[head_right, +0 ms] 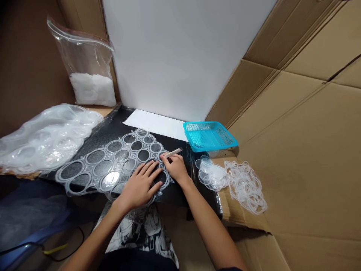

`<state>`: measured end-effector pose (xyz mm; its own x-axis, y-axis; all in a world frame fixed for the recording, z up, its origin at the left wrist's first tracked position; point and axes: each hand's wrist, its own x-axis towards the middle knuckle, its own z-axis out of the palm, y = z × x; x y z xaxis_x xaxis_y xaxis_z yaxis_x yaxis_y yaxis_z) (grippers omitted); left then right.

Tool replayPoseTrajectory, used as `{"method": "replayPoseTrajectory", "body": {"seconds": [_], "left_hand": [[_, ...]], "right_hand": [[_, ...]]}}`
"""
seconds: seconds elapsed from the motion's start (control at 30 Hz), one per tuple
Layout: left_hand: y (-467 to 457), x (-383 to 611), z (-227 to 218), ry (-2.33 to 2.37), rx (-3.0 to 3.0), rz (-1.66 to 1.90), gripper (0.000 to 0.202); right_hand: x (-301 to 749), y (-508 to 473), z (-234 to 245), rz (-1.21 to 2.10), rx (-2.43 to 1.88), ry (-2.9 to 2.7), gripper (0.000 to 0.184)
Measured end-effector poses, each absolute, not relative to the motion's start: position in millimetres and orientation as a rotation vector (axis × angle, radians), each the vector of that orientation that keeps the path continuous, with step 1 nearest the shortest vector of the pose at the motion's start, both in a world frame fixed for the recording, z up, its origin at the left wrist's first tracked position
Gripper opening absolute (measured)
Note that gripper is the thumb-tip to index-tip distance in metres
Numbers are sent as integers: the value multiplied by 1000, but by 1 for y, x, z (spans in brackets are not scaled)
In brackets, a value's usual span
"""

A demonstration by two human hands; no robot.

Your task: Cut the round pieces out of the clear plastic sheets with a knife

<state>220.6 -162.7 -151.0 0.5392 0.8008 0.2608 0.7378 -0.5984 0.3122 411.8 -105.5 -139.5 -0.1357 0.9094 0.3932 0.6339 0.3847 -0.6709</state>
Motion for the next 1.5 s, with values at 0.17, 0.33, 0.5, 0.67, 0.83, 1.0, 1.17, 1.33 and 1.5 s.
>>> {"method": "replayPoseTrajectory", "body": {"seconds": [0.17,0.33,0.5,0.67,0.83,1.0,1.17,1.33,1.5], "left_hand": [[-162,221,-154,1317,2598,569,54],[-162,223,-154,1329,2593,586,53],[-164,210,-147,1267,2579,574,51],[-165,177,-134,1067,2454,636,39],[-161,172,-111,1005,2250,797,26],[-150,199,-115,1171,2476,694,33],[-146,200,-143,1280,2615,572,44],[-149,193,-146,1275,2647,564,46],[-149,196,-141,1276,2589,589,51]], "right_hand": [[407,-111,-138,-31,-1373,-2240,31],[420,-98,-129,-285,-1502,-2178,34],[462,-101,-110,-282,-1618,-1828,41],[529,-151,-98,-206,-1874,-1678,40],[537,-176,-69,-104,-1772,-1740,35],[450,-132,-60,461,-1439,-1866,30],[397,-85,-115,802,-1333,-1722,29],[398,-84,-145,817,-1336,-1614,31],[396,-90,-141,776,-1314,-1654,27]]}}
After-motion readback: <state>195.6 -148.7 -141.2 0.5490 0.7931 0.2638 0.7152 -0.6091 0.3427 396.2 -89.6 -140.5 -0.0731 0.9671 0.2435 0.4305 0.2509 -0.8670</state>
